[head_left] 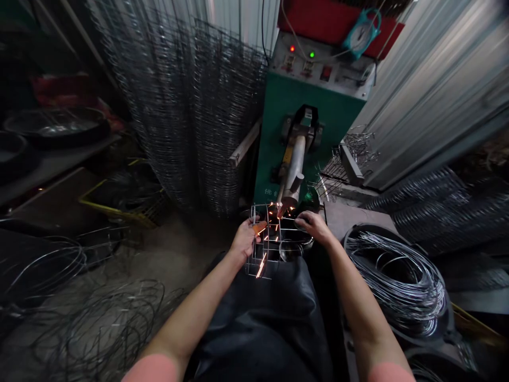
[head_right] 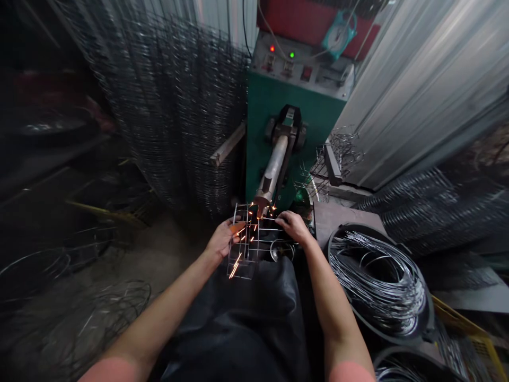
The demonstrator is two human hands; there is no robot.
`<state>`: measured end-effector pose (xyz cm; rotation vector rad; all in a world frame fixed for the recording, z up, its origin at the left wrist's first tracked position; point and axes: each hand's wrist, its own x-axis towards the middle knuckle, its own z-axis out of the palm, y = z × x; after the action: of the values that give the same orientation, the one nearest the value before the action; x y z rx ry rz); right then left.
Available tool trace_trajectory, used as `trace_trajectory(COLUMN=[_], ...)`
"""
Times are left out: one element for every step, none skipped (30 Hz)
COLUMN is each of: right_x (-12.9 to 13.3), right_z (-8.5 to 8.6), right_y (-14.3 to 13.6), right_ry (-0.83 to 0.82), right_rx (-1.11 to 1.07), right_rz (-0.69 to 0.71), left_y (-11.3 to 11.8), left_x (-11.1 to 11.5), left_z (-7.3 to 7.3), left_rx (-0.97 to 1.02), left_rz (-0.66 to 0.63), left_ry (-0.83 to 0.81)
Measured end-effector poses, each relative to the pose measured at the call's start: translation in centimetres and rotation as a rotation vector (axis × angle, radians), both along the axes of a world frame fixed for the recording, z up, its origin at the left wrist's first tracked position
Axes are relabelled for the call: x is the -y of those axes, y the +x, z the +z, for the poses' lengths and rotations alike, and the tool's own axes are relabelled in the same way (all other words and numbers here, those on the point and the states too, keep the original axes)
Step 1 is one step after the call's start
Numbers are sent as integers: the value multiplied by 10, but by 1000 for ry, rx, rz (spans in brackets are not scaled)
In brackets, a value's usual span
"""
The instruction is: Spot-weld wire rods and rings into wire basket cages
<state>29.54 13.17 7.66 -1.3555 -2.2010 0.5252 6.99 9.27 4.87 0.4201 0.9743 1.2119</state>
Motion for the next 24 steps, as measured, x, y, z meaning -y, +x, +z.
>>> trace_trajectory(right_x=[0,1,2,5,7,10,13,15,17,19,20,20,20,20,20,21,22,23,24,26,28,30,31,33], right_z=[-1,-1,-2,-3,-3,-3,-3,-3,-2,-2,-2,-2,-3,-4,-5,-7,-9,-10,-12,-13,-14,-16,-17,-18], right_y=[0,0,0,0,0,0,1,1,1,2,2,2,2,3,3,4,5,6,7,9,10,10,11,11], right_ry=[2,8,17,27,39,50,59,67,73,79,81,80,78,77,79,83,86,87,85,83,84,92,105,117], right_rx=[-2,-11,-25,-45,-66,-86,-100,-105,-101,-92,-77,-59,-40,-24,-14,-10,-12,-18,-26,-30,-30,-26,-21,-18], right_rz=[-4,-11,-18,-25,-28,-22,-4,20,45,63,76,77,70,57,43,28,13,-4,-23,-44,-70,-98,-126,-149], left_y=[0,0,-1,-1,-1,-1,-1,-1,-1,-1,-1,-1,-1,0,0,0,0,0,0,0,0,0,0,0], left_x=[0,0,0,0,0,0,0,0,0,0,0,-1,-1,0,0,0,0,0,0,0,0,0,0,0], left_z=[1,1,1,2,2,3,3,3,3,3,3,3,3,3,3,3,3,4,4,4,5,5,4,4], left_rx=[-2,-4,-10,-19,-28,-36,-43,-47,-47,-46,-45,-47,-49,-53,-56,-59,-61,-62,-64,-65,-66,-69,-71,-73], left_rz=[-7,-13,-14,-12,-13,-13,-13,-15,-19,-21,-20,-16,-12,-7,-1,1,0,0,1,2,3,3,4,4], left_ry=[-3,-2,-1,0,-1,-3,-5,-4,0,3,4,2,0,-3,-5,-6,-4,-3,-2,-2,-4,-8,-12,-13])
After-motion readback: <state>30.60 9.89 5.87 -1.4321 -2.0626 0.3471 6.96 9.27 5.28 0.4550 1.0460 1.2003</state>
